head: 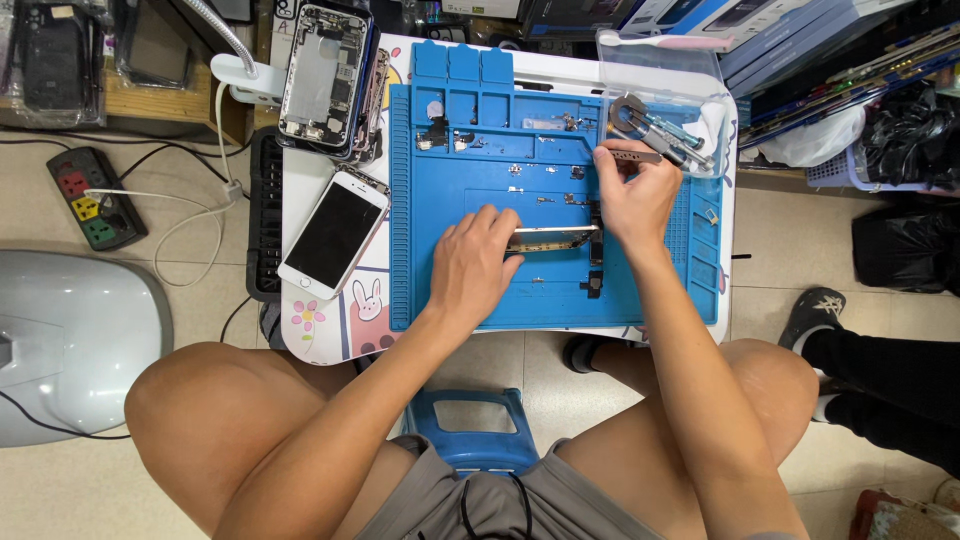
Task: The person uses a screwdriver to remove screws from a disassembled smartphone motherboard placed on a blue anti-static mat. They carefully unscrew components and place the screws into the mat's compartments.
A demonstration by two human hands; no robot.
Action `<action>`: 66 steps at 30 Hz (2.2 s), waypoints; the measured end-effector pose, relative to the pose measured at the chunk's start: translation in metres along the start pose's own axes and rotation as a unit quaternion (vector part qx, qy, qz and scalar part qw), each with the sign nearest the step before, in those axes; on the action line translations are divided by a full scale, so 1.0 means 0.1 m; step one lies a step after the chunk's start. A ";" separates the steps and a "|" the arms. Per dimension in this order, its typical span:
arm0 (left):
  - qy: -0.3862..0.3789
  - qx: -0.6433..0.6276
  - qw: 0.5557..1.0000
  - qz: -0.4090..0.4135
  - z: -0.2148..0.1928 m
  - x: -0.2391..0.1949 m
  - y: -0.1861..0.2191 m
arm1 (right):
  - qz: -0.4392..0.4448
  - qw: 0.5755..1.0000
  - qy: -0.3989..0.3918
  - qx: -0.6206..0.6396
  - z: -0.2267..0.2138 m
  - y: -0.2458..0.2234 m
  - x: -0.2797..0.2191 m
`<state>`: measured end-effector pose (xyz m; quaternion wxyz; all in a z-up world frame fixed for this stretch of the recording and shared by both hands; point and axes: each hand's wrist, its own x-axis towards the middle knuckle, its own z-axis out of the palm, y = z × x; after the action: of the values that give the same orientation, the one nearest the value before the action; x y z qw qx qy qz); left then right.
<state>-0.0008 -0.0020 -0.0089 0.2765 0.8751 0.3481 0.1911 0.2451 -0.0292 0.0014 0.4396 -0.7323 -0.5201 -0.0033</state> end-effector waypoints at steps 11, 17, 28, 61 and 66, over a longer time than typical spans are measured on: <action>-0.002 -0.014 1.000 -0.005 -0.06 0.01 0.04 | -0.012 1.000 0.001 -0.002 0.06 0.01 0.01; -0.002 -0.009 1.000 -0.005 -0.01 0.01 0.02 | -0.014 1.000 -0.006 -0.002 0.06 0.02 0.02; -0.007 -0.008 1.000 -0.006 -0.02 0.02 0.03 | 0.000 1.000 0.003 0.028 -0.06 -0.10 -0.03; 0.021 0.022 0.999 0.027 -0.02 -0.01 0.03 | 0.026 0.986 -0.134 0.098 -0.21 -0.63 -1.01; 0.015 0.012 1.000 0.022 -0.03 0.01 0.04 | 0.017 0.987 -0.138 0.080 -0.22 -0.63 -0.97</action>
<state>-0.0004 -0.0025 -0.0040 0.2567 0.8828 0.3351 0.2060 0.1623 -0.1128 0.0100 0.4207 -0.6973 -0.5616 0.1465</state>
